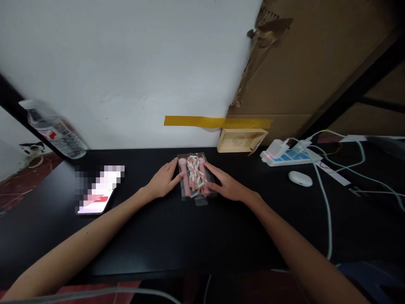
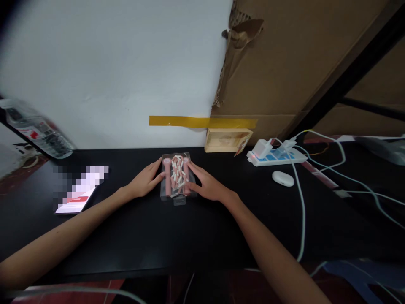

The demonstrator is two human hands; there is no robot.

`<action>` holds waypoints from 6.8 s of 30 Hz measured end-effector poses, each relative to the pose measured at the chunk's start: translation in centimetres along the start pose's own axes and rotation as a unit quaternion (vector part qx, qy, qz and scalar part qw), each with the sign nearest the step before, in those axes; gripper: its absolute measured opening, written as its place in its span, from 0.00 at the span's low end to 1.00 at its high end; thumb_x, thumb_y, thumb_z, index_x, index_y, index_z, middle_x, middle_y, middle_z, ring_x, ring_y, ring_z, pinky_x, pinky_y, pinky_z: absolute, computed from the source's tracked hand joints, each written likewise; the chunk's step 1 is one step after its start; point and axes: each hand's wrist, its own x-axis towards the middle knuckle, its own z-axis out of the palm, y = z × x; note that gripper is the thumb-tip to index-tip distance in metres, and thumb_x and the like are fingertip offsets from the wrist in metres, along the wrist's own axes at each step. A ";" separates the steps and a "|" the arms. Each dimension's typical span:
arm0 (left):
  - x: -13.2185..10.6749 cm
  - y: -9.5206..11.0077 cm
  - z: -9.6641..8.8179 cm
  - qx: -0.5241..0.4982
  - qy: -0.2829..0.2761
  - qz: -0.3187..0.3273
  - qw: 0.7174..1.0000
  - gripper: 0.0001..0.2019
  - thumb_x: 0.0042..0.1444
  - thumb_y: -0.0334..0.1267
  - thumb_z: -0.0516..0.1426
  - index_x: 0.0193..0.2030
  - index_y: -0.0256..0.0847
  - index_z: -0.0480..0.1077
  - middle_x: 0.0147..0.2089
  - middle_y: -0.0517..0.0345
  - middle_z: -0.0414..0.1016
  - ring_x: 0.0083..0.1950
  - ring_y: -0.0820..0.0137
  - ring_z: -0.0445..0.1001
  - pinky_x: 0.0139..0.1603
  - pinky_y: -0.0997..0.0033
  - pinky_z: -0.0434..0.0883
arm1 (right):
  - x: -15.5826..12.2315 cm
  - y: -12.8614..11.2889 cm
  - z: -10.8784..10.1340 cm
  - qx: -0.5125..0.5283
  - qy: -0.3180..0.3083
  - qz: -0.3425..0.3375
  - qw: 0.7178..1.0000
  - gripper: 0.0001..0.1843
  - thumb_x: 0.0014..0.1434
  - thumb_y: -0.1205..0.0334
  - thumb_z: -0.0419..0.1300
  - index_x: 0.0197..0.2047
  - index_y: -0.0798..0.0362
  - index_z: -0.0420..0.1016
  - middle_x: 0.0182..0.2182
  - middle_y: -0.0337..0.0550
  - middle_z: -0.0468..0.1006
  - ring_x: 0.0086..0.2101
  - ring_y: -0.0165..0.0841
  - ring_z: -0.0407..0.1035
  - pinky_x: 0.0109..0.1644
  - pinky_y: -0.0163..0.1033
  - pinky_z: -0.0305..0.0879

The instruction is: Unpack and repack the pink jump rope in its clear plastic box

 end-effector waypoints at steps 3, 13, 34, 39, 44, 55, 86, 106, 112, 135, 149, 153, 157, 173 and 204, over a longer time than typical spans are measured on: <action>-0.1 0.4 -0.3 0.007 0.036 -0.014 0.999 0.35 0.70 0.60 0.40 0.69 0.32 0.58 0.67 0.37 0.66 0.68 0.53 0.66 0.67 0.49 0.63 | -0.1 0.5 0.2 0.000 -0.013 0.008 1.000 0.47 0.65 0.37 0.55 0.76 0.47 0.40 0.74 0.48 0.46 0.71 0.47 0.45 0.73 0.60 0.45; -0.3 -0.9 0.4 0.040 -0.073 0.066 0.994 0.40 0.70 0.62 0.36 0.77 0.33 0.37 0.77 0.41 0.42 0.77 0.52 0.44 0.74 0.47 0.49 | -0.4 2.6 -0.5 0.025 -0.010 0.061 0.998 0.45 0.66 0.35 0.50 0.77 0.42 0.34 0.75 0.42 0.44 0.72 0.46 0.42 0.74 0.60 0.40; 0.1 -2.5 -1.4 0.113 -0.140 0.088 0.980 0.43 0.67 0.66 0.39 0.77 0.34 0.42 0.77 0.43 0.43 0.77 0.54 0.42 0.75 0.49 0.44 | -0.7 4.0 -1.9 -0.182 -0.091 0.119 0.972 0.44 0.64 0.37 0.55 0.76 0.44 0.45 0.75 0.45 0.42 0.72 0.51 0.33 0.74 0.62 0.37; 0.0 -2.6 -1.1 0.131 -0.129 0.090 0.979 0.43 0.67 0.66 0.39 0.76 0.34 0.45 0.77 0.42 0.43 0.77 0.54 0.41 0.75 0.49 0.44 | -0.9 4.5 -2.3 -0.181 -0.105 0.112 0.971 0.48 0.60 0.33 0.57 0.75 0.45 0.47 0.75 0.46 0.40 0.72 0.52 0.33 0.73 0.62 0.36; 0.0 -2.6 -1.0 0.131 -0.124 0.095 0.979 0.42 0.67 0.66 0.38 0.76 0.35 0.45 0.77 0.42 0.44 0.77 0.54 0.42 0.74 0.49 0.45 | -0.9 4.4 -2.4 -0.152 -0.119 0.091 0.977 0.51 0.57 0.32 0.59 0.76 0.40 0.44 0.75 0.41 0.40 0.72 0.52 0.32 0.74 0.63 0.36; 0.0 -2.4 -1.2 0.128 -0.123 0.094 0.980 0.41 0.67 0.65 0.39 0.76 0.36 0.46 0.77 0.42 0.45 0.77 0.54 0.43 0.74 0.49 0.46 | -1.2 4.0 -2.7 -0.196 -0.103 0.143 0.965 0.49 0.60 0.27 0.51 0.75 0.44 0.47 0.74 0.46 0.43 0.72 0.54 0.35 0.73 0.63 0.39; 0.0 -2.5 -0.9 0.127 -0.109 0.076 0.983 0.41 0.66 0.66 0.41 0.75 0.37 0.47 0.76 0.43 0.46 0.77 0.53 0.44 0.74 0.48 0.46 | -1.2 4.5 -2.4 -0.199 -0.094 0.121 0.968 0.43 0.62 0.29 0.50 0.74 0.35 0.48 0.75 0.38 0.41 0.71 0.56 0.36 0.72 0.67 0.41; 0.0 -2.4 -1.0 0.133 -0.113 0.076 0.982 0.41 0.67 0.65 0.40 0.75 0.35 0.48 0.76 0.42 0.47 0.77 0.54 0.44 0.74 0.49 0.45 | -1.2 4.4 -2.3 -0.198 -0.091 0.123 0.968 0.41 0.64 0.29 0.46 0.74 0.35 0.50 0.74 0.37 0.43 0.71 0.55 0.36 0.72 0.66 0.41; 0.1 -2.3 -1.1 0.137 -0.121 0.074 0.980 0.42 0.67 0.65 0.40 0.75 0.31 0.48 0.76 0.40 0.46 0.77 0.53 0.43 0.74 0.49 0.45 | -1.2 4.1 -2.4 -0.200 -0.092 0.130 0.967 0.41 0.63 0.29 0.47 0.74 0.37 0.50 0.74 0.38 0.44 0.71 0.55 0.36 0.73 0.65 0.40; 0.0 -2.2 -1.1 0.130 -0.116 0.066 0.983 0.38 0.69 0.62 0.36 0.75 0.35 0.50 0.77 0.44 0.46 0.77 0.57 0.44 0.74 0.50 0.44 | -1.1 3.6 -2.4 -0.214 -0.096 0.137 0.962 0.40 0.65 0.31 0.45 0.74 0.41 0.51 0.74 0.43 0.45 0.71 0.54 0.37 0.73 0.64 0.42; 0.2 0.4 -0.8 0.062 -0.145 -0.052 0.986 0.46 0.64 0.68 0.38 0.75 0.29 0.48 0.77 0.37 0.40 0.77 0.53 0.37 0.74 0.44 0.39 | -1.3 5.1 -2.0 -0.208 -0.062 0.102 0.971 0.38 0.65 0.32 0.48 0.73 0.37 0.53 0.74 0.41 0.47 0.71 0.56 0.41 0.71 0.67 0.46; 0.1 0.8 -0.8 0.030 -0.156 -0.059 0.985 0.44 0.64 0.67 0.41 0.76 0.35 0.46 0.77 0.42 0.40 0.77 0.53 0.37 0.74 0.44 0.39 | -1.2 4.8 -2.1 -0.203 -0.072 0.117 0.970 0.41 0.64 0.31 0.48 0.74 0.40 0.51 0.74 0.43 0.47 0.71 0.54 0.39 0.72 0.65 0.43; 0.2 0.5 -1.3 -0.002 -0.174 -0.062 0.983 0.41 0.65 0.65 0.40 0.76 0.39 0.45 0.77 0.47 0.40 0.78 0.56 0.35 0.74 0.44 0.37 | -1.1 3.9 -2.3 -0.184 -0.062 0.119 0.974 0.49 0.63 0.30 0.49 0.77 0.46 0.40 0.74 0.49 0.46 0.71 0.53 0.40 0.73 0.64 0.43; 0.7 0.0 -2.6 -0.046 -0.147 -0.050 0.987 0.30 0.67 0.53 0.41 0.71 0.43 0.58 0.74 0.52 0.57 0.75 0.58 0.51 0.74 0.48 0.48 | -0.6 1.7 -2.1 -0.149 0.019 0.022 0.988 0.43 0.61 0.42 0.61 0.73 0.48 0.54 0.73 0.50 0.52 0.70 0.46 0.48 0.72 0.57 0.51; 0.7 0.1 -5.3 0.091 -0.168 0.038 0.981 0.41 0.58 0.57 0.57 0.74 0.44 0.52 0.77 0.44 0.44 0.76 0.43 0.41 0.71 0.32 0.41 | -0.1 -0.6 -0.3 -0.181 0.022 -0.075 0.980 0.31 0.65 0.53 0.61 0.69 0.42 0.63 0.69 0.44 0.62 0.68 0.46 0.55 0.70 0.61 0.54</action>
